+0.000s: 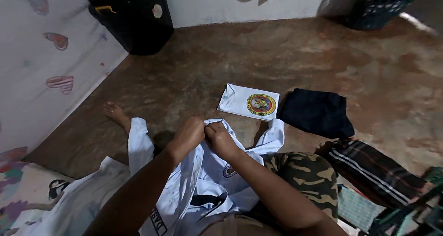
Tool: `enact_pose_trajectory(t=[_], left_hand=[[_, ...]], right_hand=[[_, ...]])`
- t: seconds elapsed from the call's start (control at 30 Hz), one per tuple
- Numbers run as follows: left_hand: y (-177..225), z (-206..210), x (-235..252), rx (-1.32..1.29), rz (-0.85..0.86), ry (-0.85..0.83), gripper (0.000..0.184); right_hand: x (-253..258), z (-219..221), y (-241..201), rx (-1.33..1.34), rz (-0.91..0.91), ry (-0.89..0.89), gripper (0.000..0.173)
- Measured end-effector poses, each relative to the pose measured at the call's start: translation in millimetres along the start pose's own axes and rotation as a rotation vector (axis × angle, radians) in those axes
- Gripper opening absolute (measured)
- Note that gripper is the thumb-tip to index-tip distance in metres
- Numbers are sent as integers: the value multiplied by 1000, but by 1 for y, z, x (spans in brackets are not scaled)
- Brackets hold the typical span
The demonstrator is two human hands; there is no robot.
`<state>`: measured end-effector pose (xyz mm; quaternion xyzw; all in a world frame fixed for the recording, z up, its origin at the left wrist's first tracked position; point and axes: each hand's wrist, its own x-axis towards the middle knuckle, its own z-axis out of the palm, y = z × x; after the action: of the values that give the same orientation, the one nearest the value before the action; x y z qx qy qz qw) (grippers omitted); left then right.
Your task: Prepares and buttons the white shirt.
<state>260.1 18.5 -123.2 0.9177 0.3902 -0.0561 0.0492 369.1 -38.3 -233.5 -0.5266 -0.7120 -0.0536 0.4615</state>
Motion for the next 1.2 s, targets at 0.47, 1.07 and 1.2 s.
enact_pose_trajectory(t=[0.47, 1.07, 1.2], left_hand=[[-34, 29, -21, -653, -20, 10, 36], [-18, 61, -109, -1068, 202, 291, 23], [-14, 58, -115, -1104, 225, 322, 19]], right_hand=[[-20, -1, -10, 186, 189, 130, 11], [-25, -46, -32, 828, 162, -197, 33], [-25, -60, -36, 873, 223, -260, 24]])
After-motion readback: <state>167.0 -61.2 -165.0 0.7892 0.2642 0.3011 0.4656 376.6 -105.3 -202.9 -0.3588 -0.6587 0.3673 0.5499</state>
